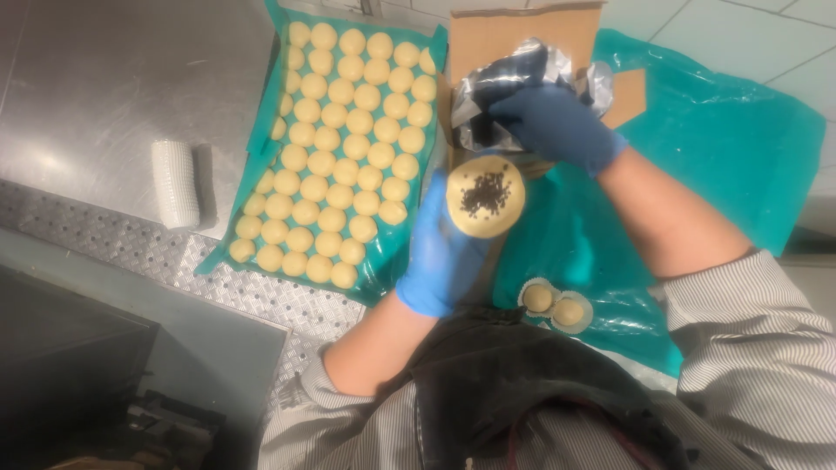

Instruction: Stuffing small portions of dough with a dark filling and rolling them into balls.

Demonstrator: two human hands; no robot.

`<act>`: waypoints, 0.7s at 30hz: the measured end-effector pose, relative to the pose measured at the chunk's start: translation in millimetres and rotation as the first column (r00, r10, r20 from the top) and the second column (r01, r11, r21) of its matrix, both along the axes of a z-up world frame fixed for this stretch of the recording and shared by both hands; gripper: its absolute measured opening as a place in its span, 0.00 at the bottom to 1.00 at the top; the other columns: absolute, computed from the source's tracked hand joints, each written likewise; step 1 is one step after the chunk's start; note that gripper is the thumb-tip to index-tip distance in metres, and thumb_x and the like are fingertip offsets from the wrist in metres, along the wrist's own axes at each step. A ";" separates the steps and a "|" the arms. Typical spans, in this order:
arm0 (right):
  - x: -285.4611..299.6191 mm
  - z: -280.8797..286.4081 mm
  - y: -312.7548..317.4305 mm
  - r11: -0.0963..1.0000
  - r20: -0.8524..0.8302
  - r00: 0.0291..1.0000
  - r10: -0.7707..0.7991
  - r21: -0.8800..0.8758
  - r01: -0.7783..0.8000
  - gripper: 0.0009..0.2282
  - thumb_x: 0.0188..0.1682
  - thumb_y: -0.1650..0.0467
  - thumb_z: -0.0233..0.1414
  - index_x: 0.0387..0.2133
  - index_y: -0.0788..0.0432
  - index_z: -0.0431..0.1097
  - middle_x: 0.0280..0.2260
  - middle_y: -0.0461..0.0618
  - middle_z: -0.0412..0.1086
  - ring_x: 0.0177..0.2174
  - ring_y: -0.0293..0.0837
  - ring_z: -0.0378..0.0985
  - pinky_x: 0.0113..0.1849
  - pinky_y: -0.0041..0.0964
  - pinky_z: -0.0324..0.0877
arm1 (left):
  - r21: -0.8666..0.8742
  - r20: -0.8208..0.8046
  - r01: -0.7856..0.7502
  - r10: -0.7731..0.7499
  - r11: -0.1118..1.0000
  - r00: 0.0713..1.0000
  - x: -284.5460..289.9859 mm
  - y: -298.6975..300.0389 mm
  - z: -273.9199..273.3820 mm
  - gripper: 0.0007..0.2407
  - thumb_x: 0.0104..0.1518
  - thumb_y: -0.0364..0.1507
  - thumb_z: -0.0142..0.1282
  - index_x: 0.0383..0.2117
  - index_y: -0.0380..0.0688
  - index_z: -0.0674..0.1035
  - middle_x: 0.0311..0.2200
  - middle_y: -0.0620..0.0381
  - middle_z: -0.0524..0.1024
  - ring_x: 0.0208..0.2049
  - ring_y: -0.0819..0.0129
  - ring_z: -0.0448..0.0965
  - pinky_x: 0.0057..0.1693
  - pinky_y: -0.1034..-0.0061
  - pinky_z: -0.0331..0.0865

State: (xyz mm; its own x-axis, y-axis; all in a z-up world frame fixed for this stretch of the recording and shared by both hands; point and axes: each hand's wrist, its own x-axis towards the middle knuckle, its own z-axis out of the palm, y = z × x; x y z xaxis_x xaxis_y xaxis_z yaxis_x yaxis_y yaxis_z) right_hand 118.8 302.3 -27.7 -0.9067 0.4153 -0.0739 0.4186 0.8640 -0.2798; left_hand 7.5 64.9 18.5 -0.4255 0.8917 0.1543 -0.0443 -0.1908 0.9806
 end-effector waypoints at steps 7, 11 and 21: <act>49.4 11.7 -38.4 0.999 -0.459 0.888 -0.040 -0.044 0.022 0.10 0.53 0.69 0.60 0.47 0.52 0.79 0.43 0.55 0.78 0.46 0.56 0.80 0.49 0.49 0.75 | -0.104 0.553 0.224 -0.131 0.969 0.823 5.0 -23.6 8.9 0.18 0.55 0.30 0.61 0.51 0.36 0.75 0.50 0.46 0.78 0.51 0.59 0.80 0.59 0.69 0.72; 100.6 46.5 -97.3 0.986 -0.513 0.859 0.008 -0.140 -0.093 0.07 0.46 0.69 0.63 0.37 0.52 0.80 0.47 0.53 0.77 0.43 0.54 0.82 0.44 0.50 0.76 | -0.103 0.970 0.411 -0.001 0.906 0.245 7.1 -22.7 -17.9 0.27 0.64 0.48 0.48 0.58 0.36 0.74 0.61 0.37 0.71 0.60 0.46 0.73 0.65 0.56 0.66; 157.3 46.6 -133.2 0.937 -0.618 0.786 -0.003 -0.276 -0.214 0.09 0.48 0.72 0.58 0.41 0.49 0.81 0.53 0.54 0.72 0.46 0.50 0.81 0.48 0.47 0.76 | -0.002 0.827 0.456 -0.255 0.890 0.501 59.4 -35.4 47.0 0.19 0.69 0.26 0.44 0.63 0.23 0.68 0.55 0.42 0.74 0.55 0.60 0.77 0.57 0.81 0.73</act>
